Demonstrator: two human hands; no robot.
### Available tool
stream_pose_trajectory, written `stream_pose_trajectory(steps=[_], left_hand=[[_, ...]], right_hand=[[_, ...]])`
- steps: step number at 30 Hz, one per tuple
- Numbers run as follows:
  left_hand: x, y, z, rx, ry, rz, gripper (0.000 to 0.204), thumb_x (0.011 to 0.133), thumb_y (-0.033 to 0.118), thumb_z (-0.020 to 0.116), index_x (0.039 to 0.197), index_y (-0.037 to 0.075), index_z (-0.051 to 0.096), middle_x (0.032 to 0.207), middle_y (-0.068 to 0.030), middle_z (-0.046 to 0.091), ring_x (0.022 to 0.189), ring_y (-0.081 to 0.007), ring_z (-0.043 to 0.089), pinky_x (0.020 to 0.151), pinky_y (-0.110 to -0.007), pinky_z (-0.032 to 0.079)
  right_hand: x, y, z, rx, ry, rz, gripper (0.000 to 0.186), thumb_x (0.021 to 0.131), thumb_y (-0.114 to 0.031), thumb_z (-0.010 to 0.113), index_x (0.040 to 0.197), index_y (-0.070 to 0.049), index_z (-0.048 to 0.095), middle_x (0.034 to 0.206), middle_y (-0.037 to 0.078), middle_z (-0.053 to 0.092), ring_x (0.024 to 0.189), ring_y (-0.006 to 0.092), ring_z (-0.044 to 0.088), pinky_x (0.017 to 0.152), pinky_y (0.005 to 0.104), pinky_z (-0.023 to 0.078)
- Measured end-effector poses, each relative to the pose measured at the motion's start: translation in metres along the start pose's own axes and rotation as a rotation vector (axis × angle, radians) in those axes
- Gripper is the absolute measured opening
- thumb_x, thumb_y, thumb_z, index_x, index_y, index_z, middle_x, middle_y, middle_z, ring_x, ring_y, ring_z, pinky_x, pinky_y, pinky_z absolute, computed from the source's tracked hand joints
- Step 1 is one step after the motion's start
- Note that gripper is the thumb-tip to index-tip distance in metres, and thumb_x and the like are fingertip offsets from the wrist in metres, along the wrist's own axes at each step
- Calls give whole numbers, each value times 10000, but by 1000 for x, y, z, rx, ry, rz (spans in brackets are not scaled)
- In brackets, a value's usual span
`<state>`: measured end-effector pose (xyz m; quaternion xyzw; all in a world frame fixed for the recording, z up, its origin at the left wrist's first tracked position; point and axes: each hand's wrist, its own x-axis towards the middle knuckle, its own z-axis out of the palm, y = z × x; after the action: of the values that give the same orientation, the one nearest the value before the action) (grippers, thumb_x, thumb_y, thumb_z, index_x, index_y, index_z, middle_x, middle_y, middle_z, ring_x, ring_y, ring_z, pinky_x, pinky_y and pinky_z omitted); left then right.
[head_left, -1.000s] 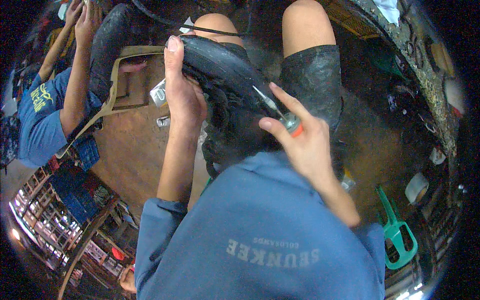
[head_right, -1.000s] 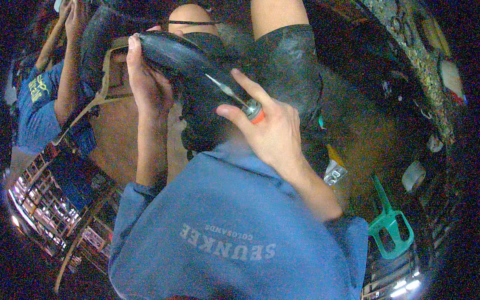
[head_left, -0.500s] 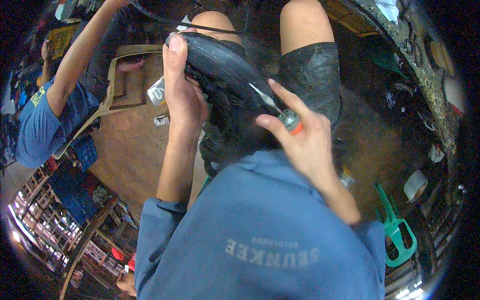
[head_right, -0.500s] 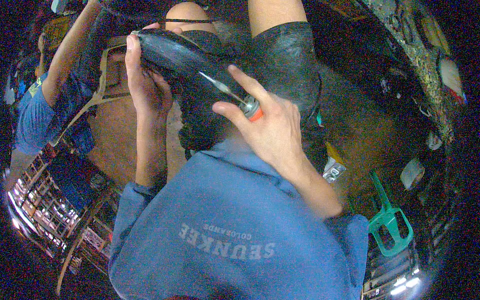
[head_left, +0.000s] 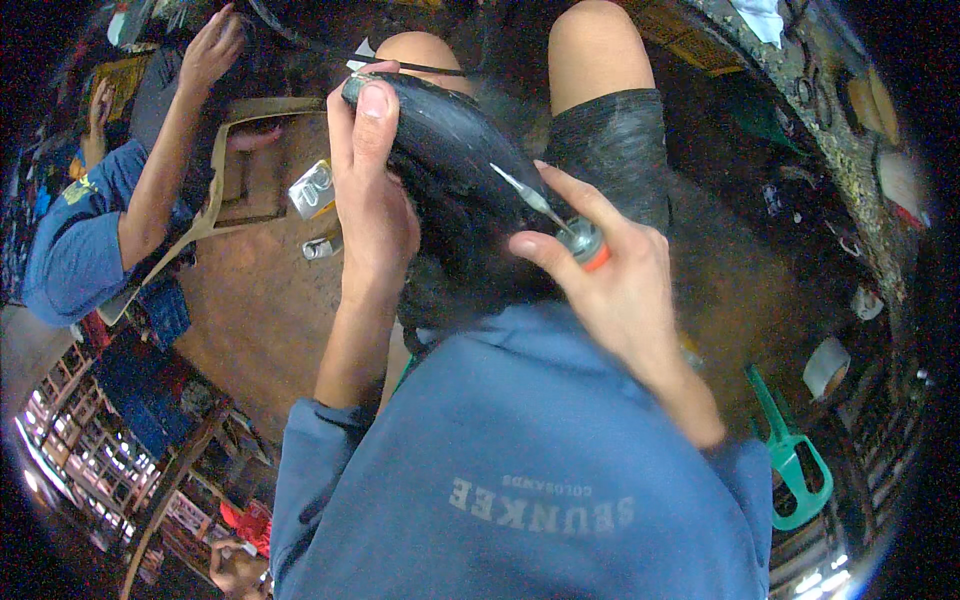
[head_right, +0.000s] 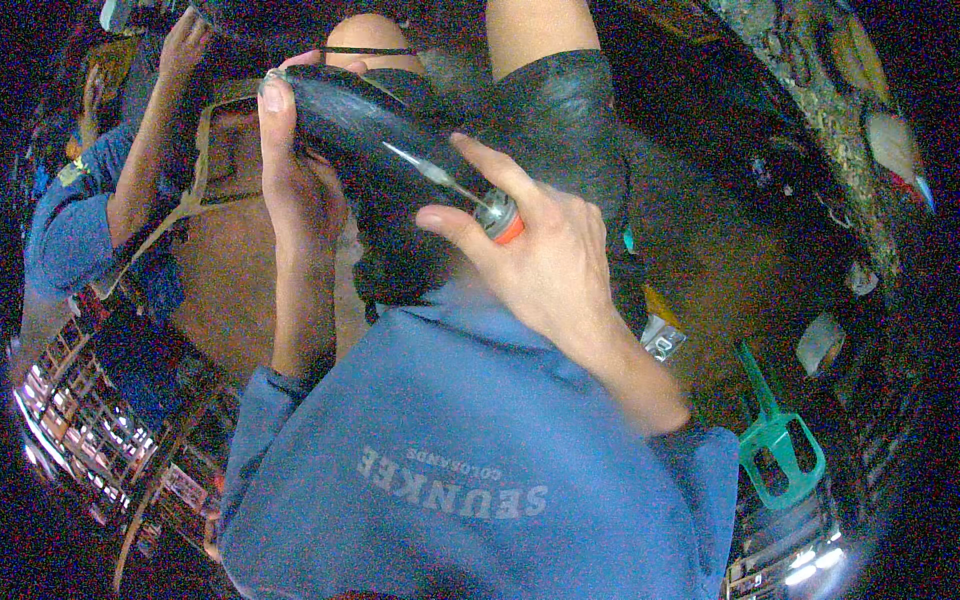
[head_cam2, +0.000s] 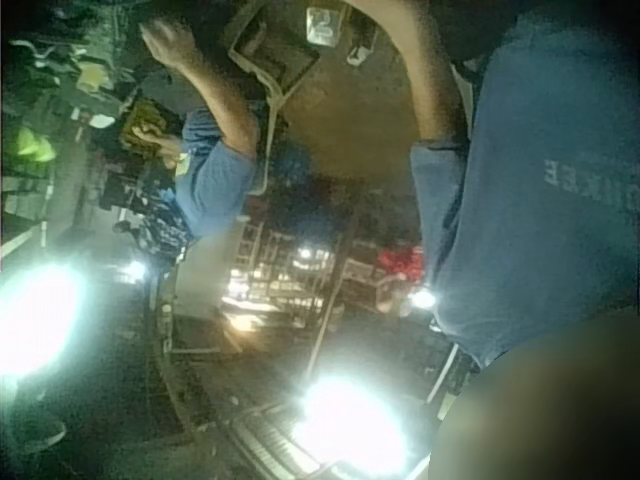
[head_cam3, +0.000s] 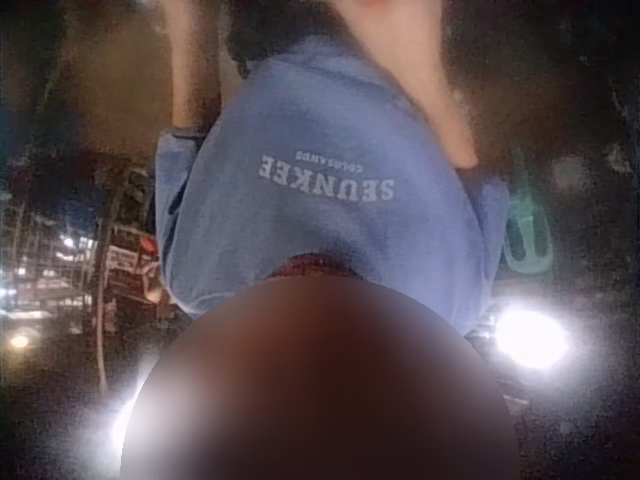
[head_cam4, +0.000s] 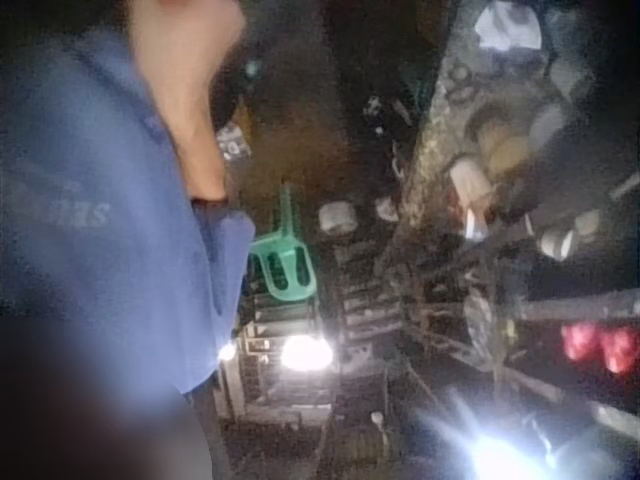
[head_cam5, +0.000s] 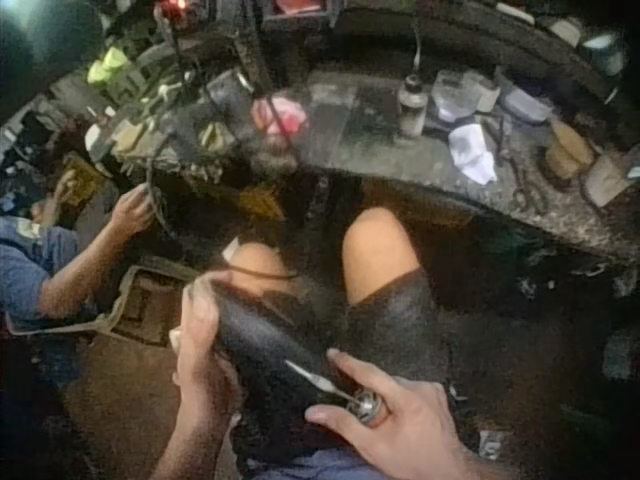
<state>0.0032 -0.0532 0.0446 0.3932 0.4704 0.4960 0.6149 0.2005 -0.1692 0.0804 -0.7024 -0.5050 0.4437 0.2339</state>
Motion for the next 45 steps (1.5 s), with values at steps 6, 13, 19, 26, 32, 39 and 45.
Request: stream_pose_trajectory(steps=[6,13,19,26,32,39,45], left_hand=[[-4,3,9,74,1,51,462,1102,381,667,1422,60,578,1217,-78,662,1084,-155,636,980,-318,510],[-9,8,16,102,-45,68,506,1094,382,693,1441,40,554,1195,-111,700,1079,-174,656,1002,-318,512],[-14,11,19,122,-70,94,513,1097,370,696,1453,35,540,1232,-129,712,1109,-180,664,1030,-323,512],[-18,11,22,135,-76,101,499,1101,348,692,1461,39,536,1242,-138,720,1102,-176,668,1018,-319,517],[-19,14,20,140,-79,102,497,1096,345,695,1457,43,537,1257,-145,721,1096,-178,671,1013,-323,524],[-19,13,19,129,-85,104,499,1093,360,702,1446,46,542,1260,-143,721,1108,-184,667,1023,-331,524],[-20,13,21,151,-91,114,490,1096,359,700,1440,46,545,1265,-144,719,1125,-187,663,1033,-331,520]], right_hand=[[-1,-9,-11,-23,3,17,620,904,-429,889,1419,-121,731,1132,227,813,1130,385,794,971,444,600],[-6,-12,-19,-17,9,-1,598,911,-422,885,1396,-106,737,1143,229,811,1139,393,788,971,442,603],[-9,-16,-23,-11,11,3,574,916,-423,883,1360,-86,749,1119,229,814,1129,397,790,960,448,607],[-9,-18,-28,-29,12,-13,564,908,-422,890,1330,-71,762,1113,226,816,1109,391,799,967,451,609],[-10,-17,-30,-22,-3,-31,556,909,-396,890,1343,-73,760,1127,226,817,1114,373,805,984,439,607],[-11,-17,-31,-35,-14,-25,546,912,-395,889,1329,-65,764,1114,222,820,1094,365,813,965,433,612],[-7,-16,-33,-56,3,-76,540,908,-403,891,1304,-57,769,1098,223,820,1067,373,817,947,431,618]])
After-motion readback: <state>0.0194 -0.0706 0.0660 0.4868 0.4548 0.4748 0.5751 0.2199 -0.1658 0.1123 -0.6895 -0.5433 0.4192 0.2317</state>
